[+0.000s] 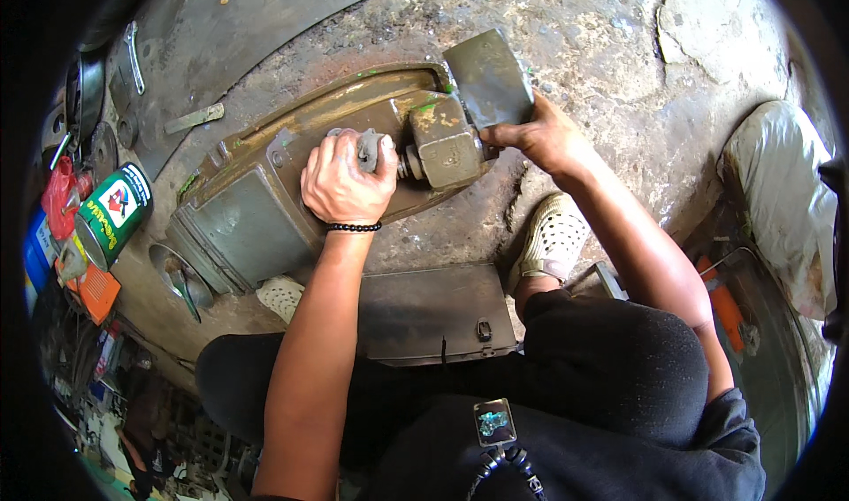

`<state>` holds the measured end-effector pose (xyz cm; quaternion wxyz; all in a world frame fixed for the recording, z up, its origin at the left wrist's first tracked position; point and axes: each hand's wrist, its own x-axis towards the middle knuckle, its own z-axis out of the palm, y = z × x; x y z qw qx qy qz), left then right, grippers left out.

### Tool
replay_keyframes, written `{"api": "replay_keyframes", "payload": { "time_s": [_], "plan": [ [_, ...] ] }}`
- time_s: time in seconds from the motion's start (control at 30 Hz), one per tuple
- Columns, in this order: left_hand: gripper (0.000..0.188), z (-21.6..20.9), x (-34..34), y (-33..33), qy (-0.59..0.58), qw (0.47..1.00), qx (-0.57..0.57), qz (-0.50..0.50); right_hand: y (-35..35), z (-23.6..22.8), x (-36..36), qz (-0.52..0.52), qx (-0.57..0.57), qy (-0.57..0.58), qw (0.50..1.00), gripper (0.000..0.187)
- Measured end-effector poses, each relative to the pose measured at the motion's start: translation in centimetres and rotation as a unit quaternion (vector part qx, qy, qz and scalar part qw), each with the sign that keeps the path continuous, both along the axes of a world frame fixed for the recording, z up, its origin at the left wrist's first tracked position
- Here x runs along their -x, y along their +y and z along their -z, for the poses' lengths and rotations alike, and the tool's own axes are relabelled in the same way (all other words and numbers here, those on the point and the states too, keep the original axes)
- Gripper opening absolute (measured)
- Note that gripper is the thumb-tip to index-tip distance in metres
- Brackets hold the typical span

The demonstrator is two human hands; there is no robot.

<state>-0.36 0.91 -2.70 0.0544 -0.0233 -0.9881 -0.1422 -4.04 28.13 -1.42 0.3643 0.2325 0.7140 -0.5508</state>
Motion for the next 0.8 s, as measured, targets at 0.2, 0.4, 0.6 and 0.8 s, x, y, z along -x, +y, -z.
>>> {"api": "replay_keyframes", "payload": {
  "time_s": [0.2,0.4,0.6,0.8],
  "plan": [
    [0.035,0.2,-0.1,0.0,0.022,1.000,-0.002,0.007,0.2,0.3,-0.5,-0.046,-0.063,0.045,0.996,0.060],
    [0.040,0.8,-0.3,-0.5,0.035,0.999,-0.014,0.005,3.0,0.6,2.3,0.202,-0.067,0.083,0.974,0.039],
    [0.040,-4.6,3.6,1.7,-0.121,0.958,-0.252,-0.064,9.9,0.1,3.4,0.276,-0.141,0.108,0.944,0.039],
    [0.044,-6.6,9.6,12.2,-0.278,0.905,0.165,0.275,10.5,0.0,2.1,0.282,-0.092,0.125,0.947,0.048]
  ]
}}
